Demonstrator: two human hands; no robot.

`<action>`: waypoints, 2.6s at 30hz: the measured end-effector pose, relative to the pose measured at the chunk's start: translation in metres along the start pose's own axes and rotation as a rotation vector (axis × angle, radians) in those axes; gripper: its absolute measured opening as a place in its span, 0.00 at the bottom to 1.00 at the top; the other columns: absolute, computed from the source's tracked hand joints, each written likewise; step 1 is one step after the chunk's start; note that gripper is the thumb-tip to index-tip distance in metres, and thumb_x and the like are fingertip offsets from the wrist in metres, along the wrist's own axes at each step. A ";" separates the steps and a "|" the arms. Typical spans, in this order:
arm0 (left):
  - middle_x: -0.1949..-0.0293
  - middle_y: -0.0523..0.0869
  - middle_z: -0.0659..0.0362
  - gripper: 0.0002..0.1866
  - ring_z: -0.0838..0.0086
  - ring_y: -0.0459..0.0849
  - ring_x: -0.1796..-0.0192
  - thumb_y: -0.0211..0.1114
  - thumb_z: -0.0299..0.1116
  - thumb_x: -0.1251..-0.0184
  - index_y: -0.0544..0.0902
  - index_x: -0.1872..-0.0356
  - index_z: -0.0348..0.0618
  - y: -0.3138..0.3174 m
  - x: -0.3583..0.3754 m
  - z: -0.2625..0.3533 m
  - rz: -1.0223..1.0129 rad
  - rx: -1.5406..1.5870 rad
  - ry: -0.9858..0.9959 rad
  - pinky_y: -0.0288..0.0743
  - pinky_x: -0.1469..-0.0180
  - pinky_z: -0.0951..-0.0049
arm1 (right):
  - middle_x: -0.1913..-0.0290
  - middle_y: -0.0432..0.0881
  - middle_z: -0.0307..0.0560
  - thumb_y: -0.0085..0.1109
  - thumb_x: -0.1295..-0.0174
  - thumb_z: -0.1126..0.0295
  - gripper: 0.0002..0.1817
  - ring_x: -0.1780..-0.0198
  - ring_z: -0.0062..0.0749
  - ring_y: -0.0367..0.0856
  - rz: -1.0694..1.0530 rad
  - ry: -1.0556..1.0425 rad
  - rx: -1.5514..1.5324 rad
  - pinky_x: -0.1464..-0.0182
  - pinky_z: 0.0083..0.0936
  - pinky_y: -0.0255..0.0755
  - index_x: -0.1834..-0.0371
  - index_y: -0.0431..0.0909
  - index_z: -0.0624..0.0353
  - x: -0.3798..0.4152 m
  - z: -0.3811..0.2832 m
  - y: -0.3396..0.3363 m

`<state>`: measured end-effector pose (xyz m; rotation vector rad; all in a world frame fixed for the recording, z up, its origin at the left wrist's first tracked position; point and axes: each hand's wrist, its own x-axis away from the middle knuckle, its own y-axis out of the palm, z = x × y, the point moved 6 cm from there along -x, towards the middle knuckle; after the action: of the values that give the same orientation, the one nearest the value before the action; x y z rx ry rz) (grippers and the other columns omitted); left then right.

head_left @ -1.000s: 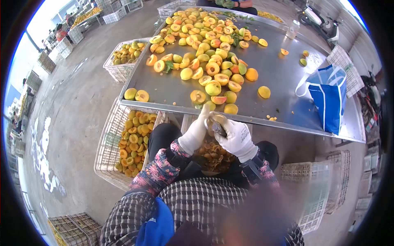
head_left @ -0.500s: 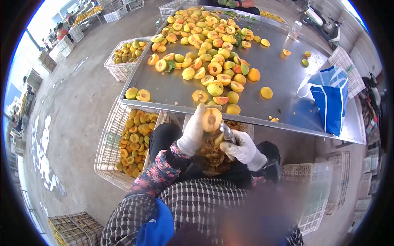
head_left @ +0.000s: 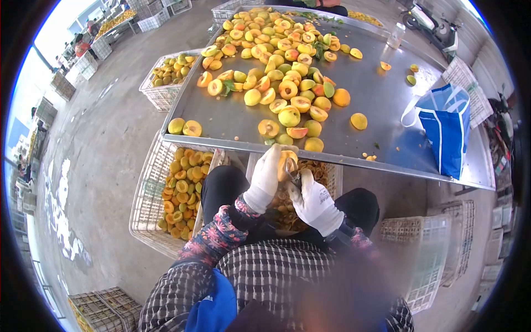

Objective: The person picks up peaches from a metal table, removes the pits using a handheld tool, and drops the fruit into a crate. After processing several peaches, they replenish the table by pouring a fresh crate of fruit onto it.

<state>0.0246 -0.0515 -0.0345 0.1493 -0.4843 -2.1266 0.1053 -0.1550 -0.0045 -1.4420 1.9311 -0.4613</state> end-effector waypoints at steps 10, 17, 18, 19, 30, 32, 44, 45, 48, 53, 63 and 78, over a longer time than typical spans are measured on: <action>0.64 0.86 0.58 0.29 0.77 0.81 0.58 0.41 0.48 0.19 0.85 0.58 0.34 -0.007 -0.008 0.001 -0.133 -0.363 -0.035 0.73 0.51 0.76 | 0.73 0.78 0.63 0.56 0.32 0.68 0.14 0.70 0.60 0.79 -0.042 0.043 -0.089 0.70 0.45 0.69 0.51 0.67 0.65 0.012 0.001 0.004; 0.57 0.85 0.52 0.30 0.69 0.82 0.55 0.40 0.52 0.19 0.81 0.52 0.33 0.001 -0.007 -0.008 0.097 0.246 0.134 0.74 0.46 0.70 | 0.59 0.83 0.56 0.51 0.26 0.64 0.15 0.60 0.45 0.83 -0.091 0.223 -0.562 0.61 0.38 0.73 0.48 0.70 0.66 0.008 0.028 0.021; 0.56 0.84 0.52 0.30 0.68 0.82 0.55 0.40 0.53 0.19 0.80 0.52 0.33 0.002 -0.005 -0.008 0.099 0.207 0.181 0.75 0.46 0.70 | 0.59 0.81 0.51 0.51 0.26 0.63 0.15 0.61 0.38 0.81 -0.137 0.321 -0.647 0.61 0.34 0.72 0.47 0.69 0.65 0.010 0.028 0.026; 0.55 0.84 0.51 0.30 0.67 0.82 0.54 0.40 0.53 0.19 0.80 0.51 0.33 0.001 -0.003 -0.008 0.105 0.168 0.224 0.75 0.45 0.69 | 0.59 0.80 0.46 0.50 0.25 0.62 0.16 0.62 0.31 0.78 -0.175 0.424 -0.728 0.62 0.31 0.70 0.47 0.69 0.65 0.011 0.028 0.032; 0.68 0.88 0.51 0.33 0.68 0.86 0.66 0.47 0.55 0.22 0.85 0.69 0.32 -0.013 -0.020 -0.010 -0.142 -0.167 -0.177 0.79 0.59 0.72 | 0.65 0.81 0.66 0.52 0.29 0.61 0.21 0.61 0.65 0.80 -0.279 0.128 -0.197 0.64 0.50 0.72 0.41 0.66 0.64 0.005 0.034 0.022; 0.68 0.88 0.51 0.32 0.68 0.86 0.66 0.48 0.55 0.23 0.85 0.69 0.32 -0.014 -0.021 -0.009 -0.107 -0.152 -0.160 0.80 0.60 0.72 | 0.64 0.81 0.67 0.51 0.29 0.61 0.21 0.61 0.65 0.80 -0.152 0.072 -0.074 0.64 0.49 0.72 0.41 0.66 0.63 0.005 0.027 0.017; 0.69 0.86 0.47 0.26 0.61 0.87 0.69 0.62 0.52 0.30 0.81 0.68 0.31 -0.006 -0.018 -0.012 -0.123 0.002 -0.328 0.83 0.63 0.66 | 0.77 0.69 0.32 0.49 0.26 0.49 0.15 0.82 0.16 0.65 -0.183 0.348 -0.852 0.81 0.16 0.59 0.54 0.70 0.48 0.023 0.045 0.056; 0.67 0.86 0.45 0.28 0.58 0.87 0.68 0.61 0.54 0.30 0.81 0.66 0.30 -0.006 -0.017 -0.015 -0.120 0.038 -0.328 0.83 0.61 0.64 | 0.77 0.69 0.33 0.49 0.26 0.50 0.15 0.83 0.17 0.64 -0.281 0.547 -1.045 0.82 0.17 0.59 0.55 0.70 0.48 0.027 0.035 0.053; 0.66 0.86 0.44 0.29 0.54 0.87 0.66 0.61 0.55 0.30 0.81 0.64 0.29 -0.003 -0.014 -0.018 -0.056 0.186 -0.357 0.84 0.58 0.58 | 0.79 0.68 0.33 0.46 0.24 0.51 0.15 0.86 0.19 0.63 -0.352 0.778 -1.293 0.84 0.18 0.59 0.57 0.71 0.49 0.033 0.024 0.056; 0.65 0.85 0.47 0.25 0.55 0.87 0.63 0.62 0.52 0.30 0.80 0.65 0.32 0.000 -0.010 -0.018 -0.069 0.286 -0.433 0.84 0.57 0.56 | 0.81 0.66 0.33 0.43 0.24 0.48 0.19 0.87 0.20 0.62 -0.407 0.800 -1.555 0.85 0.18 0.56 0.57 0.73 0.51 0.037 0.021 0.056; 0.64 0.86 0.47 0.24 0.54 0.87 0.63 0.61 0.52 0.29 0.81 0.64 0.34 -0.015 -0.014 -0.032 0.015 0.488 -0.409 0.84 0.60 0.58 | 0.82 0.64 0.33 0.44 0.25 0.47 0.22 0.87 0.19 0.63 -0.699 0.688 -1.885 0.85 0.17 0.56 0.54 0.75 0.56 0.057 0.017 0.041; 0.46 0.83 0.50 0.24 0.54 0.80 0.44 0.69 0.46 0.41 0.82 0.47 0.43 -0.155 -0.014 0.092 0.333 -1.424 0.446 0.72 0.40 0.59 | 0.74 0.77 0.54 0.53 0.28 0.59 0.15 0.72 0.45 0.78 -0.494 0.491 -0.377 0.68 0.38 0.69 0.57 0.72 0.63 0.074 0.090 0.020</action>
<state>-0.1131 0.0633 -0.0124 -0.2561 1.1845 -1.5889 0.1420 -0.2084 -0.1031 -2.2404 2.0983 -0.7609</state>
